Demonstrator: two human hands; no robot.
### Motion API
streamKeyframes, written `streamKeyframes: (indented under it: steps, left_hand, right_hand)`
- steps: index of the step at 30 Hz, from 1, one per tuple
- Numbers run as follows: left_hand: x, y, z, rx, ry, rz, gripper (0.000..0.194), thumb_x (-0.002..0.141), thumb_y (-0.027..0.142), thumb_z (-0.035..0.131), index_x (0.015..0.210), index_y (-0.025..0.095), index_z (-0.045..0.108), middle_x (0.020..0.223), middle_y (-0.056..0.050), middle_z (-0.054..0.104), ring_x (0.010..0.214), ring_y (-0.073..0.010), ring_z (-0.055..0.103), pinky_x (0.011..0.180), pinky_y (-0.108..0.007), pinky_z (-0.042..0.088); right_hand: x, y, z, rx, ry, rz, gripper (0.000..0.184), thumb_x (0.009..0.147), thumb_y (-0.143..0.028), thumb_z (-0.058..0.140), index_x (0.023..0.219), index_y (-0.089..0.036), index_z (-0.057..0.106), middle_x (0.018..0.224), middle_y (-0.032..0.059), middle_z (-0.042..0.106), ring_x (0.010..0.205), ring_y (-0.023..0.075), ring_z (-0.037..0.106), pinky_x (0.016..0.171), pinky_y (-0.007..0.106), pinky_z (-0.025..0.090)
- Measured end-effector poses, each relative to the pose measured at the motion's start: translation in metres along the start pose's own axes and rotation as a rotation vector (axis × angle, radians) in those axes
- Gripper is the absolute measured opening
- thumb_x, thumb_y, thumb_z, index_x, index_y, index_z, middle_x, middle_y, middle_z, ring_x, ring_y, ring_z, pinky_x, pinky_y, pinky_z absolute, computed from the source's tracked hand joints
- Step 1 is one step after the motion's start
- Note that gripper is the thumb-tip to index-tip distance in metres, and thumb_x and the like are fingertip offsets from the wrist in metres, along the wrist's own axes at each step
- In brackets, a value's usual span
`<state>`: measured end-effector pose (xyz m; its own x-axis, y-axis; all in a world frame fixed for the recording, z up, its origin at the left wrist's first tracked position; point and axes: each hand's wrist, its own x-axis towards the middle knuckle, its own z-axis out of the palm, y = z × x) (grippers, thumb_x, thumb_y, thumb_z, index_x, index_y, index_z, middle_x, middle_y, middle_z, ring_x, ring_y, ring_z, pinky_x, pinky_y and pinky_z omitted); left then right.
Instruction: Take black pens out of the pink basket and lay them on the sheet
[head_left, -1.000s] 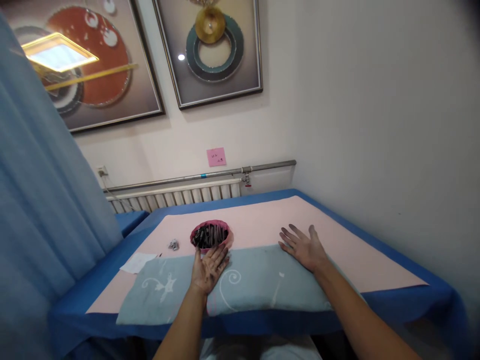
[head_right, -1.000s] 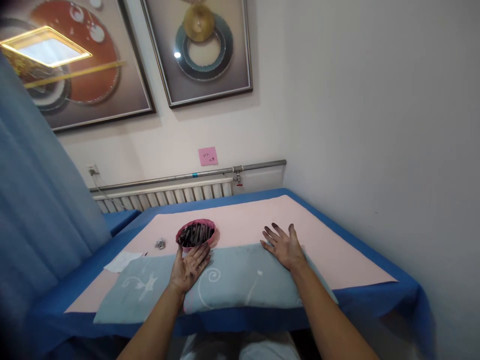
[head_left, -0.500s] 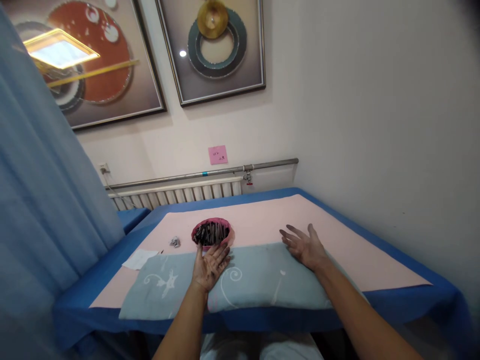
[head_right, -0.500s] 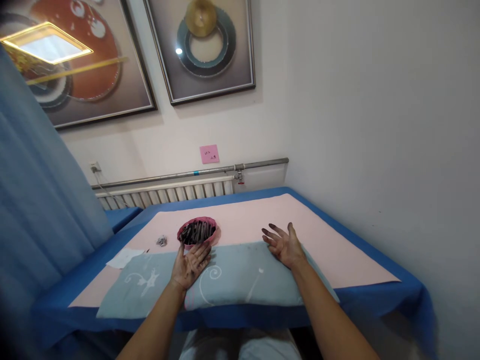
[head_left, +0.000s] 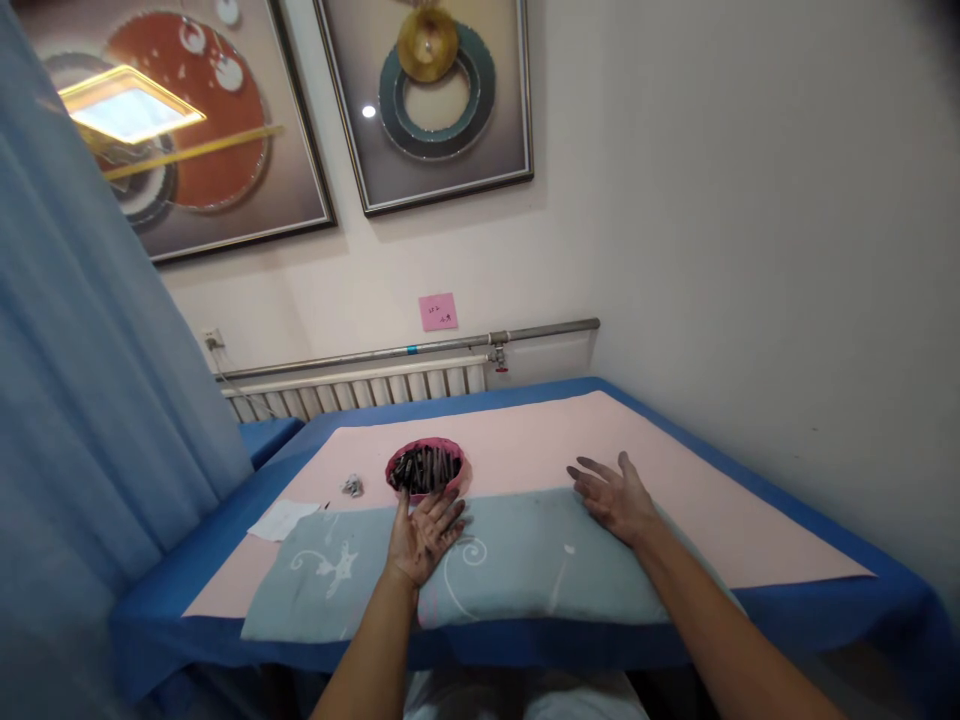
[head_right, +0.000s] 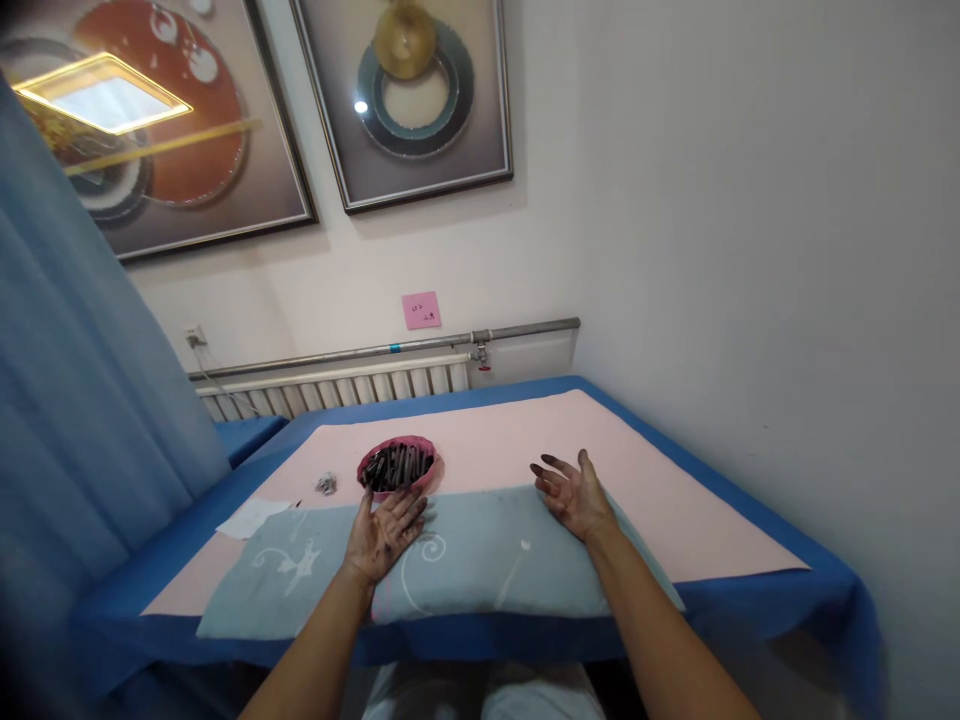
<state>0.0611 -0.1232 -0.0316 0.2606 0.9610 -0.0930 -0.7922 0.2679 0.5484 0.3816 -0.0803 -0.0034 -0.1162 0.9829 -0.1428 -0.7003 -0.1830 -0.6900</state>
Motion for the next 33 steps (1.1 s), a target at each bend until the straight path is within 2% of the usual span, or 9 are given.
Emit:
streamKeyframes:
  steps: [7,20,24,33]
  left_hand:
    - [0.0027,-0.0009,-0.0025,-0.002,0.009,0.016,0.044,0.081,0.051,0.040,0.097,0.013,0.057,0.099,-0.013,0.065,0.094,-0.0241,0.060,0.078,-0.039,0.046]
    - [0.0042,-0.0035,-0.0028,-0.005,0.027,0.038,0.039,0.082,0.046,0.044,0.092,0.012,0.059,0.088,-0.012,0.068,0.076,-0.0206,0.065,0.070,-0.034,0.049]
    - [0.0054,-0.0041,-0.0034,-0.008,0.026,0.042,0.039,0.081,0.046,0.045,0.089,0.011,0.060,0.083,-0.010,0.069,0.069,-0.0191,0.065,0.067,-0.033,0.049]
    - [0.0078,-0.0052,-0.0080,-0.015,0.012,0.044,0.038,0.082,0.045,0.044,0.089,0.011,0.061,0.079,-0.009,0.068,0.066,-0.0183,0.064,0.064,-0.032,0.049]
  right_hand:
    - [0.0045,0.0017,-0.0022,0.002,0.015,-0.013,0.043,0.089,-0.049,0.028,0.101,-0.015,0.051,0.071,0.0122,0.067,0.046,0.0161,0.059,0.022,0.016,0.029]
    - [0.0027,0.0033,0.0017,-0.027,0.042,-0.024,0.034,0.089,-0.042,0.034,0.100,-0.015,0.051,0.068,0.0105,0.066,0.044,0.0152,0.058,0.022,0.016,0.030]
    - [0.0027,0.0040,0.0023,-0.038,0.060,-0.033,0.032,0.089,-0.041,0.036,0.094,-0.014,0.052,0.067,0.0105,0.066,0.044,0.0139,0.057,0.023,0.015,0.030]
    - [0.0044,0.0042,0.0017,-0.033,0.065,-0.021,0.028,0.090,-0.037,0.037,0.093,-0.013,0.053,0.067,0.0102,0.064,0.043,0.0134,0.057,0.024,0.015,0.031]
